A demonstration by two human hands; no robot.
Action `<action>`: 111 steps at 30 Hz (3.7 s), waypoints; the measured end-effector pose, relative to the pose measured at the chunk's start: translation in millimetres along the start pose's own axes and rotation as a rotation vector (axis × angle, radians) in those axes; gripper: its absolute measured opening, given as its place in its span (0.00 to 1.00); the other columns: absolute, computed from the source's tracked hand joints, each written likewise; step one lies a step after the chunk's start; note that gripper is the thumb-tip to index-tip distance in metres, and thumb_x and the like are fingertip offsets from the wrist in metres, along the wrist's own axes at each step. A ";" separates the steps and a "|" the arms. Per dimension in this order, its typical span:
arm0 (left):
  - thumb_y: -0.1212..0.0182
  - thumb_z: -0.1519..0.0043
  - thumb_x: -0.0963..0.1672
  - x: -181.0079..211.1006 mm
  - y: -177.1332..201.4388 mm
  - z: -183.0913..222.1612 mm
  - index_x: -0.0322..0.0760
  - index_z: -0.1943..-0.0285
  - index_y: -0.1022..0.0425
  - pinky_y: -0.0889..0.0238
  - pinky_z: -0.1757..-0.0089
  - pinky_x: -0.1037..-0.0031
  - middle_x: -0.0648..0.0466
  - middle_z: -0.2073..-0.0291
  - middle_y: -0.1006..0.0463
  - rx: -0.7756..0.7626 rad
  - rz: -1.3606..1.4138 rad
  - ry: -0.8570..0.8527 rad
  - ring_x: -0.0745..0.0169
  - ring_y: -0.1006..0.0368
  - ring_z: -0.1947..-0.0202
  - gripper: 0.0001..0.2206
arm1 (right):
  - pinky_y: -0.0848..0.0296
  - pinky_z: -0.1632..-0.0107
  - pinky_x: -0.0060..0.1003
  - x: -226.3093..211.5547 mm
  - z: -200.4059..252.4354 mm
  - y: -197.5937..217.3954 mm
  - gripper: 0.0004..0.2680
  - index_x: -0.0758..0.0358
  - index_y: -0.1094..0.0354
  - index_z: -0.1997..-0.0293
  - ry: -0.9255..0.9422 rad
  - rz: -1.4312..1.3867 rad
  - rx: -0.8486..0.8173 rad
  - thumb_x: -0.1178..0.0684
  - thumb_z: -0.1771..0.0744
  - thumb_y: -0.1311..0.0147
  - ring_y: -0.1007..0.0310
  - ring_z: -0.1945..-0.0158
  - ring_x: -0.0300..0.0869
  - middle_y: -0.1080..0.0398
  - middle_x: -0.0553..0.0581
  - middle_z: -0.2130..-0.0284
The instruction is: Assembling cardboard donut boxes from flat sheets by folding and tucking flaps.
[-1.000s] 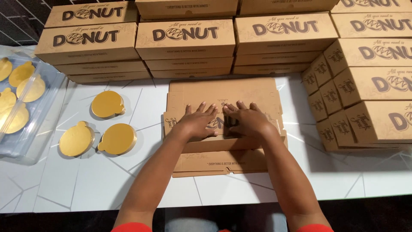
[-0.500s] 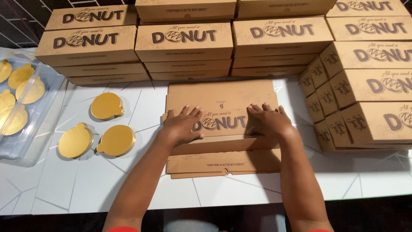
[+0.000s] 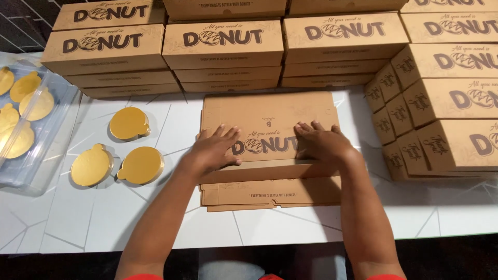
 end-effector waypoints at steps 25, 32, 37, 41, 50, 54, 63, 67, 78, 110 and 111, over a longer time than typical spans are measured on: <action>0.36 0.39 0.54 -20.6 4.5 16.3 0.44 0.19 0.52 0.69 0.32 0.35 0.55 0.20 0.54 0.053 0.114 0.067 0.44 0.64 0.21 0.41 | 0.61 0.27 0.72 40.6 9.9 -4.2 0.34 0.36 0.52 0.24 -0.086 -0.089 0.024 0.32 0.38 0.37 0.59 0.20 0.50 0.54 0.32 0.25; 0.35 0.44 0.44 -31.4 21.4 34.0 0.40 0.23 0.44 0.57 0.33 0.41 0.47 0.28 0.38 0.184 0.382 -0.047 0.38 0.49 0.26 0.37 | 0.59 0.28 0.71 41.9 23.9 14.2 0.31 0.48 0.41 0.29 -0.042 -0.317 0.132 0.45 0.40 0.32 0.51 0.24 0.55 0.41 0.46 0.30; 0.33 0.46 0.37 -70.3 25.3 52.4 0.32 0.31 0.29 0.31 0.45 0.53 0.35 0.46 0.21 0.617 0.551 -0.191 0.33 0.27 0.44 0.29 | 0.33 0.38 0.63 65.1 24.2 23.8 0.23 0.55 0.30 0.36 0.029 -0.593 0.398 0.61 0.40 0.37 0.28 0.40 0.63 0.24 0.63 0.47; 0.36 0.46 0.34 -106.5 -1.1 34.8 0.43 0.29 0.29 0.28 0.47 0.64 0.44 0.52 0.17 0.730 0.783 -0.142 0.51 0.22 0.49 0.32 | 0.25 0.46 0.53 86.7 8.3 13.1 0.24 0.56 0.35 0.34 0.076 -0.769 0.619 0.67 0.38 0.42 0.24 0.47 0.59 0.25 0.63 0.47; 0.36 0.41 0.38 -133.0 -34.3 -13.0 0.35 0.44 0.19 0.25 0.65 0.63 0.45 0.67 0.16 1.035 0.845 0.075 0.52 0.19 0.67 0.15 | 0.24 0.61 0.54 106.6 -9.4 -6.0 0.15 0.68 0.32 0.41 -0.064 -0.800 0.818 0.61 0.34 0.38 0.21 0.60 0.60 0.23 0.69 0.64; 0.36 0.36 0.42 -136.2 -38.5 -16.4 0.30 0.39 0.24 0.25 0.65 0.61 0.44 0.63 0.16 1.073 0.830 0.180 0.48 0.19 0.65 0.17 | 0.25 0.63 0.50 102.3 -9.5 -5.3 0.17 0.66 0.34 0.41 -0.093 -0.819 0.848 0.55 0.33 0.33 0.20 0.62 0.56 0.23 0.65 0.68; 0.30 0.40 0.43 -117.1 -21.9 1.2 0.26 0.36 0.33 0.27 0.54 0.49 0.33 0.54 0.20 1.061 0.937 0.045 0.34 0.22 0.53 0.25 | 0.23 0.56 0.51 92.6 -9.1 4.6 0.12 0.70 0.31 0.47 0.015 -0.896 0.887 0.62 0.34 0.34 0.21 0.56 0.60 0.22 0.68 0.63; 0.30 0.39 0.44 -95.2 -5.5 19.4 0.36 0.30 0.40 0.36 0.44 0.43 0.32 0.44 0.27 1.059 0.989 -0.057 0.28 0.29 0.43 0.30 | 0.22 0.55 0.49 94.0 -15.8 -1.9 0.10 0.70 0.29 0.48 0.037 -0.945 0.858 0.63 0.33 0.36 0.20 0.55 0.56 0.22 0.66 0.62; 0.46 0.49 0.30 -114.1 -12.2 16.2 0.36 0.44 0.25 0.31 0.51 0.62 0.44 0.58 0.25 1.168 1.074 -0.101 0.52 0.27 0.55 0.23 | 0.28 0.56 0.47 85.9 -19.3 -5.9 0.18 0.75 0.38 0.34 0.137 -1.112 0.740 0.58 0.30 0.40 0.27 0.59 0.53 0.27 0.72 0.62; 0.53 0.34 0.49 -64.9 -13.5 -10.7 0.51 0.25 0.39 0.71 0.34 0.34 0.49 0.20 0.53 0.441 0.141 0.006 0.37 0.66 0.21 0.25 | 0.27 0.68 0.44 94.7 -56.8 3.4 0.07 0.60 0.21 0.68 -0.217 -0.573 0.879 0.50 0.36 0.30 0.23 0.67 0.54 0.27 0.57 0.73; 0.53 0.34 0.49 -64.6 -13.1 -10.1 0.52 0.25 0.40 0.72 0.34 0.35 0.49 0.20 0.52 0.435 0.143 0.007 0.38 0.65 0.21 0.25 | 0.26 0.68 0.41 87.0 -51.8 12.1 0.06 0.60 0.22 0.69 -0.208 -0.532 0.911 0.51 0.36 0.29 0.23 0.67 0.52 0.28 0.56 0.72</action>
Point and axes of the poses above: each hand's wrist, its own z-axis away from the middle knuckle, its own y-axis out of the back of the hand, x = y × z, the point moved 7 cm from there along -z, towards the middle knuckle
